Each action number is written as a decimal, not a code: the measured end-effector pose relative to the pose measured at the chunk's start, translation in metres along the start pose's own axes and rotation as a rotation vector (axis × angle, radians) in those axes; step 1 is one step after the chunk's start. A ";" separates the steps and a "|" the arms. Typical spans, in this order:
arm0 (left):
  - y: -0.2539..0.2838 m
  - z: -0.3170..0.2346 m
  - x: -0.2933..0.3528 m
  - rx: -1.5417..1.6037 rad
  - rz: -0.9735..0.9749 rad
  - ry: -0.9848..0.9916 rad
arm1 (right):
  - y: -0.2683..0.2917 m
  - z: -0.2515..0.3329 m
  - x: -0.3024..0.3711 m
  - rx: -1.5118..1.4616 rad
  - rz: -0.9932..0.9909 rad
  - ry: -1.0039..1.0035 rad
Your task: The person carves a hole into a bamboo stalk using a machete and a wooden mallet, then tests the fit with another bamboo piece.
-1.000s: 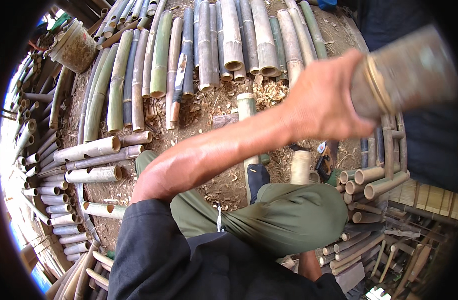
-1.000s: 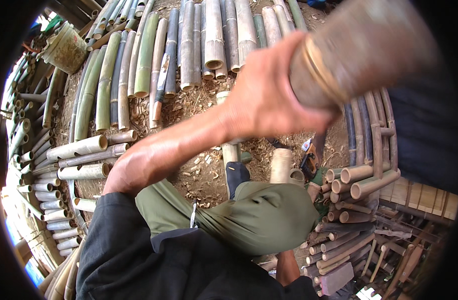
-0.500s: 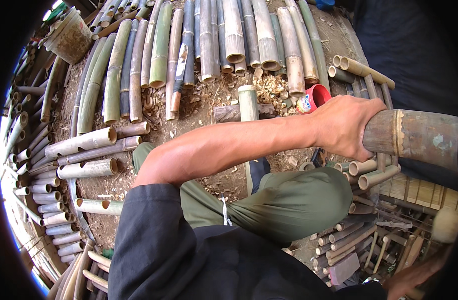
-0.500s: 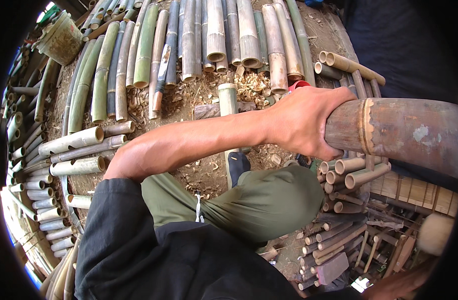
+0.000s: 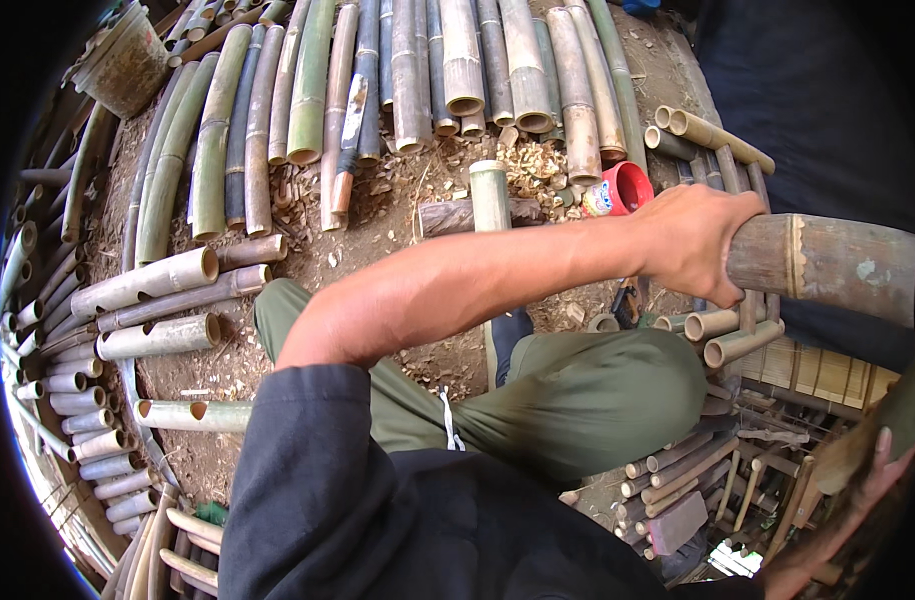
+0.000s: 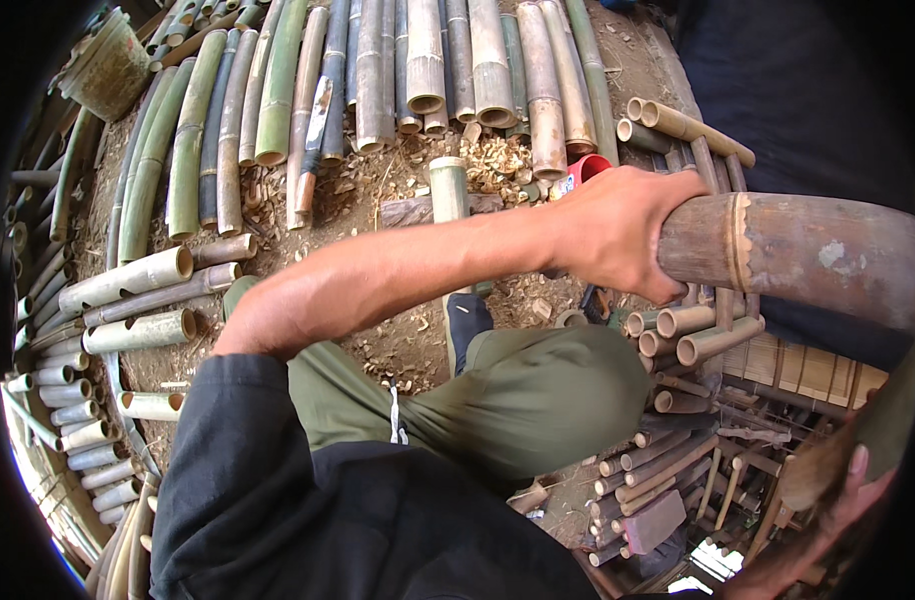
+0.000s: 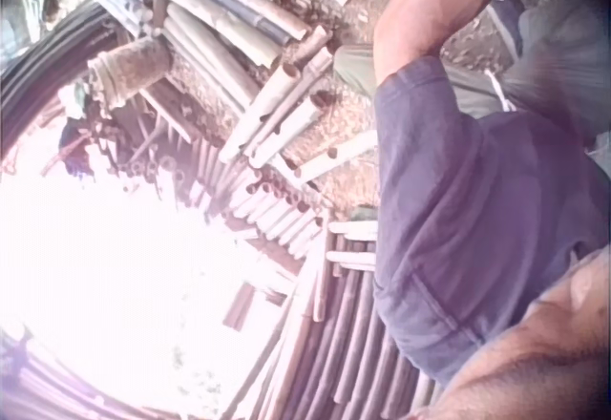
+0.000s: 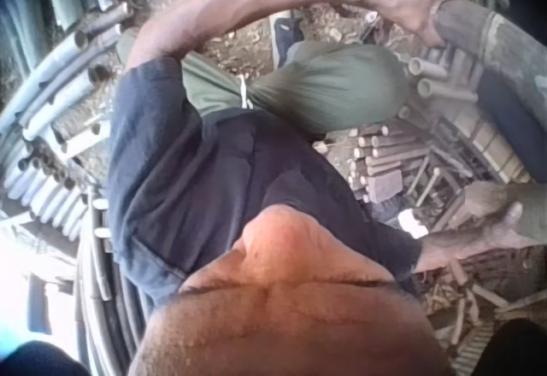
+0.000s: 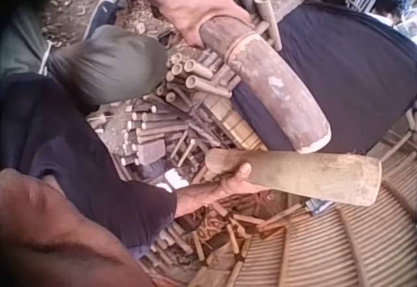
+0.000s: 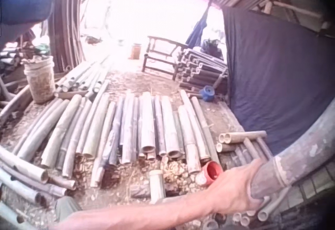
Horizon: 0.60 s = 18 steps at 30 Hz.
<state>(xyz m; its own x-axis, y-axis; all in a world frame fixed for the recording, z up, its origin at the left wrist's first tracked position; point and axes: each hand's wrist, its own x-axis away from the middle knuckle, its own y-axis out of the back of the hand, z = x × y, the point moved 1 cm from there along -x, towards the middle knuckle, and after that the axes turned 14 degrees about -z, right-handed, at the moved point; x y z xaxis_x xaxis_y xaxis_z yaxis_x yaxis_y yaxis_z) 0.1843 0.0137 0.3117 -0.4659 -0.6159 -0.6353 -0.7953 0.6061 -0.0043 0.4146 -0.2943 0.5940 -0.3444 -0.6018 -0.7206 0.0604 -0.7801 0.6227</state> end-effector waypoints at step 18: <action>0.099 0.077 -0.020 -0.525 -0.476 0.702 | -0.404 -0.149 0.455 -0.206 0.696 -0.531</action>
<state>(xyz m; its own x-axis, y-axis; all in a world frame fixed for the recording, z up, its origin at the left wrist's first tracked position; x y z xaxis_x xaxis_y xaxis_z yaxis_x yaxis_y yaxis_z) 0.1445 0.1249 0.2642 -0.0431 -0.9976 -0.0546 -0.9503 0.0240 0.3104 0.3727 -0.2782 -0.0307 -0.5520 -0.8311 0.0675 0.5664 -0.3143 0.7618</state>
